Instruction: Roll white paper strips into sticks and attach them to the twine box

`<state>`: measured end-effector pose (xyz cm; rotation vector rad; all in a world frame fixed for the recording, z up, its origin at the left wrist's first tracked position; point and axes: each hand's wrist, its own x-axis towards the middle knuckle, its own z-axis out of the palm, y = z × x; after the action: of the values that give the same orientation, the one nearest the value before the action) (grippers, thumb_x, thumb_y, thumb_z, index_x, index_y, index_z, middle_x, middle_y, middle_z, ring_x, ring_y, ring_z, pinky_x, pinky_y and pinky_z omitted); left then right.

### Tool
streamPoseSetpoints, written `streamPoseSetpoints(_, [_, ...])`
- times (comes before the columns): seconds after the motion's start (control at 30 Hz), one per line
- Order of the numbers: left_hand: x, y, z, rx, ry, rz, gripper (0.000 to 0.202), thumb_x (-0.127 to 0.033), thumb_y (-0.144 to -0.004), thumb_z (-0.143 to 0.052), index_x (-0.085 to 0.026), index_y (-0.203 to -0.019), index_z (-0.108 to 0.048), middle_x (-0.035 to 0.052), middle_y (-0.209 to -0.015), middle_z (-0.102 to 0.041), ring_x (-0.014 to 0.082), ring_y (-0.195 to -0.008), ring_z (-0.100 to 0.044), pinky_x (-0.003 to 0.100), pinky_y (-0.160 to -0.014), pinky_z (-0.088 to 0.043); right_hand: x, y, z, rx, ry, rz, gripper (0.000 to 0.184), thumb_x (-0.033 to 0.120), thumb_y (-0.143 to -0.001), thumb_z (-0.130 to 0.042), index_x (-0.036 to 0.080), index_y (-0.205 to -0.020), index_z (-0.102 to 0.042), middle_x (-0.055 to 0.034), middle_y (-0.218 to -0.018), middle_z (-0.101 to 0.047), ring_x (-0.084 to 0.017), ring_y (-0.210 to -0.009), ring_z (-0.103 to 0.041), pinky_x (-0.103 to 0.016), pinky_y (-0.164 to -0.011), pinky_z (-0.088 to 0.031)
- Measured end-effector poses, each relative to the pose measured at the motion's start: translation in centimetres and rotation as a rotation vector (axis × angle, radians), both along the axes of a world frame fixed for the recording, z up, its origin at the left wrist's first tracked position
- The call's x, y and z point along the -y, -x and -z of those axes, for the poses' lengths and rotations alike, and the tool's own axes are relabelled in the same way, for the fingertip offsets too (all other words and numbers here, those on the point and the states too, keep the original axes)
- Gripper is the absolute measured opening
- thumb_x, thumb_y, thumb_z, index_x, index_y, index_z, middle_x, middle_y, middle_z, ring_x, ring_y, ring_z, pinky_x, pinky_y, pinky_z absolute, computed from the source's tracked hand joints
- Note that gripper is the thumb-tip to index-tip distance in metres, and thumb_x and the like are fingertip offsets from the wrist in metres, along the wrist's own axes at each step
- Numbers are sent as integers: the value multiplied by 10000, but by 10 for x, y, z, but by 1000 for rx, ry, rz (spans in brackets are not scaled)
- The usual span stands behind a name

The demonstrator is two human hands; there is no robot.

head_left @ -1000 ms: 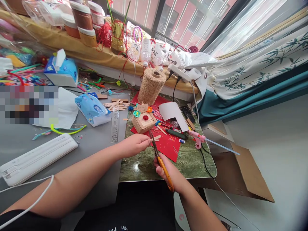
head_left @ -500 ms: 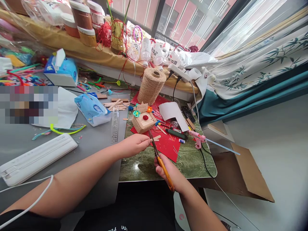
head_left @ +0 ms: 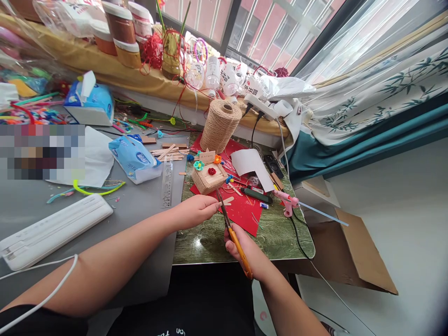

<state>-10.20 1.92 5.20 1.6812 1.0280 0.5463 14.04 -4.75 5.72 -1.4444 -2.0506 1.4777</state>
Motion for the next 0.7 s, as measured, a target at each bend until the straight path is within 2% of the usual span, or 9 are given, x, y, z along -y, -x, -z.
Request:
streamPoseSetpoints(0.17, [0, 1, 0, -8, -4, 5, 456, -539, -987, -388, -195, -700, -471, -15, -647, -490, 140, -603, -425, 273, -565, -295, 0, 5, 2, 53, 43, 100, 442, 644, -939, -544, 211, -1023, -532, -17, -882, -563, -172, -762, -528, -310, -691, -484])
streamPoseSetpoints(0.3, [-1, 0, 1, 2, -3, -1, 456, -548, -976, -402, -195, -696, -468, -16, -641, -480, 140, -597, -413, 274, -556, -290, -1, 8, 4, 8, 121, 163, 390, 600, -948, -545, 213, -1001, -537, -3, -839, -568, -166, -710, -566, -299, -631, -504])
streamPoseSetpoints(0.5, [0, -1, 2, 1, 6, 1, 452, -541, -988, -391, -199, -699, -448, -26, -639, -466, 135, -593, -403, 268, -557, -299, -3, 9, -2, 177, -96, 77, 271, 470, -981, -522, 212, -905, -552, 4, -768, -582, -160, -677, -531, -280, -625, -436])
streamPoseSetpoints(0.7, [0, 0, 1, 6, 17, 2, 461, -545, -990, -390, -199, -692, -453, -26, -639, -489, 135, -590, -424, 269, -563, -309, -4, 13, -4, 253, -161, 47, 255, 422, -993, -494, 216, -846, -525, 5, -724, -583, -156, -636, -504, -270, -591, -374])
